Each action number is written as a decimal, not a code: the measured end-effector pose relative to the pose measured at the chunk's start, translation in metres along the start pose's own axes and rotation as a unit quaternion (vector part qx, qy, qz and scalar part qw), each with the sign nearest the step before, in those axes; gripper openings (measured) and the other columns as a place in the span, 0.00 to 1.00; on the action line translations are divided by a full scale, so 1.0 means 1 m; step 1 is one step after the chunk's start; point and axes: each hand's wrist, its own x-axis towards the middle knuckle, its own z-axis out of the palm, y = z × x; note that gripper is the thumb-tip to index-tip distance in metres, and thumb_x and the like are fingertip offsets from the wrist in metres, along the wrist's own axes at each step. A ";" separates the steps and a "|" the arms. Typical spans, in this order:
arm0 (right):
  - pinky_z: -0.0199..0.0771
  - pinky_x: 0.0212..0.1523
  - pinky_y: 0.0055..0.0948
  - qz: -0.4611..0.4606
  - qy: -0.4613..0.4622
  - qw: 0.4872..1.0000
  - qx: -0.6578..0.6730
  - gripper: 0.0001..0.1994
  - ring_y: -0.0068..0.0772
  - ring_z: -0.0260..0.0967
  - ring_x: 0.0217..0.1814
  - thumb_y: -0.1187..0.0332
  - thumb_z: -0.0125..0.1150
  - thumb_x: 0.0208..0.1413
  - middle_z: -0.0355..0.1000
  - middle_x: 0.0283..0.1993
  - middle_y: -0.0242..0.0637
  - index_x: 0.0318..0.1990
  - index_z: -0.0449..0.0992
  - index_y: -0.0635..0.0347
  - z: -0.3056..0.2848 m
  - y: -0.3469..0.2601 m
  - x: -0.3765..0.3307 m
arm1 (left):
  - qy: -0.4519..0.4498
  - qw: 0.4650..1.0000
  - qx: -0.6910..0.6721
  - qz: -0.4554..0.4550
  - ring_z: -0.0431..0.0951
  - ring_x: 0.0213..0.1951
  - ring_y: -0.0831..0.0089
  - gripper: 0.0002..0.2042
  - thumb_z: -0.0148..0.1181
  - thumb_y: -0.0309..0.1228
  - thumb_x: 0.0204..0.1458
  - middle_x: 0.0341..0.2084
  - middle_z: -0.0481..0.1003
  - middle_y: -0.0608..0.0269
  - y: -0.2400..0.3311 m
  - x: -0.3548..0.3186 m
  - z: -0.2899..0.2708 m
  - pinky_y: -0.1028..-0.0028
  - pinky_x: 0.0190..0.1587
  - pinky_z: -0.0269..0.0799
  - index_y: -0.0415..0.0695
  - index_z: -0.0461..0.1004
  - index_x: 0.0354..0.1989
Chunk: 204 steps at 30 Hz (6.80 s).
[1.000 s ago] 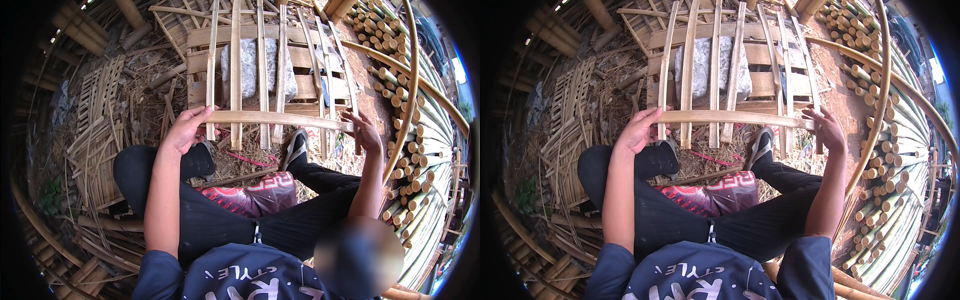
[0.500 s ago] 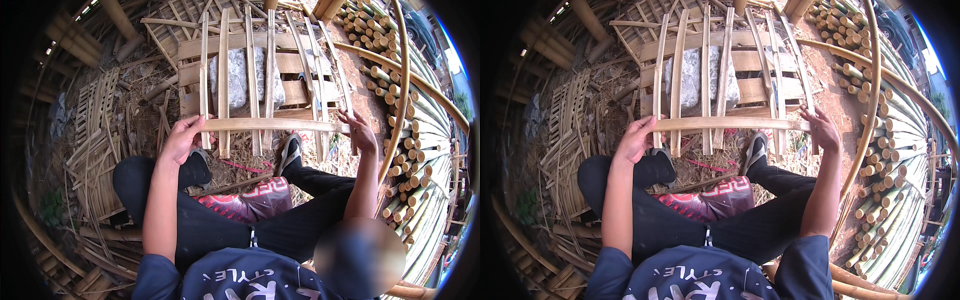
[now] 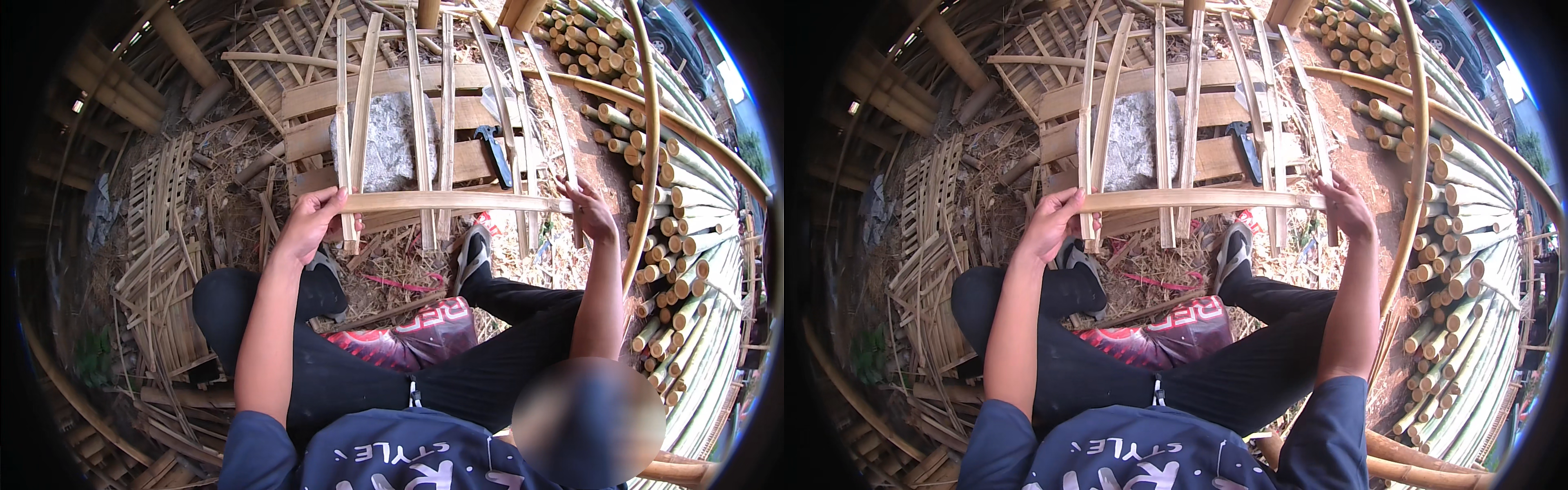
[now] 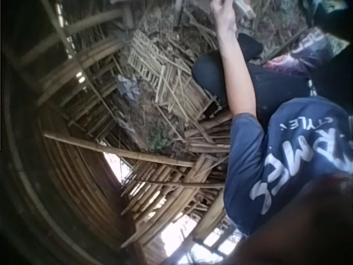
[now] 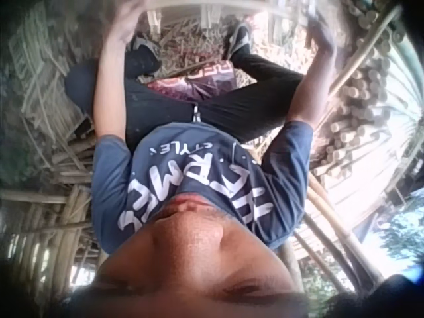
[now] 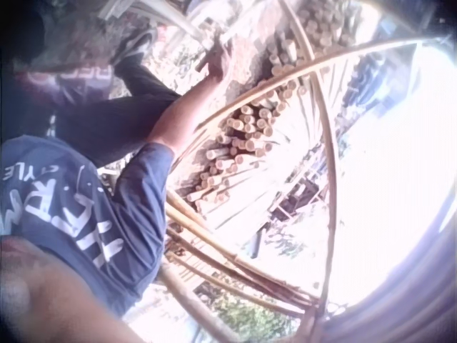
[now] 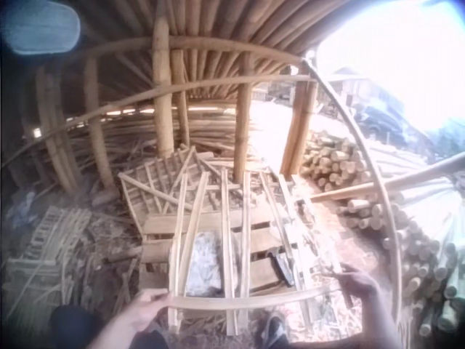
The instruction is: The person weaves bamboo slats into a lattice structure by hand, using a small hammer to adjust the position of the horizontal slats against a stone weight.
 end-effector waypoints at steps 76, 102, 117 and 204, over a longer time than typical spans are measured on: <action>0.62 0.70 0.32 0.016 -0.046 0.998 0.037 0.32 0.41 0.60 0.71 0.77 0.52 0.65 0.61 0.69 0.51 0.71 0.44 0.76 -0.015 -0.005 0.061 | 0.036 0.997 0.055 -0.032 0.83 0.31 0.74 0.17 0.51 0.41 0.67 0.32 0.79 0.60 0.028 0.037 0.011 0.76 0.29 0.81 0.37 0.73 0.47; 0.73 0.62 0.33 0.058 -0.066 0.993 0.078 0.34 0.40 0.66 0.66 0.74 0.48 0.67 0.61 0.68 0.55 0.73 0.36 0.72 -0.002 -0.006 0.057 | 0.037 0.999 -0.007 0.016 0.82 0.28 0.75 0.16 0.51 0.40 0.67 0.30 0.79 0.59 0.009 0.040 0.005 0.75 0.30 0.83 0.37 0.73 0.49; 0.73 0.54 0.37 -0.048 0.075 0.972 -0.217 0.22 0.37 0.74 0.53 0.49 0.57 0.64 0.77 0.48 0.42 0.52 0.73 0.60 -0.054 0.003 0.131 | 0.086 0.995 -0.021 0.036 0.75 0.27 0.77 0.14 0.51 0.36 0.67 0.31 0.76 0.61 0.004 0.032 0.009 0.76 0.28 0.74 0.35 0.73 0.46; 0.59 0.61 0.51 -0.008 0.353 0.834 -0.423 0.29 0.57 0.60 0.60 0.61 0.74 0.43 0.64 0.60 0.49 0.55 0.72 0.55 -0.014 0.385 -0.042 | 0.295 0.954 0.042 0.047 0.68 0.32 0.82 0.23 0.50 0.43 0.67 0.59 0.69 0.59 -0.029 0.007 -0.084 0.80 0.34 0.66 0.42 0.62 0.64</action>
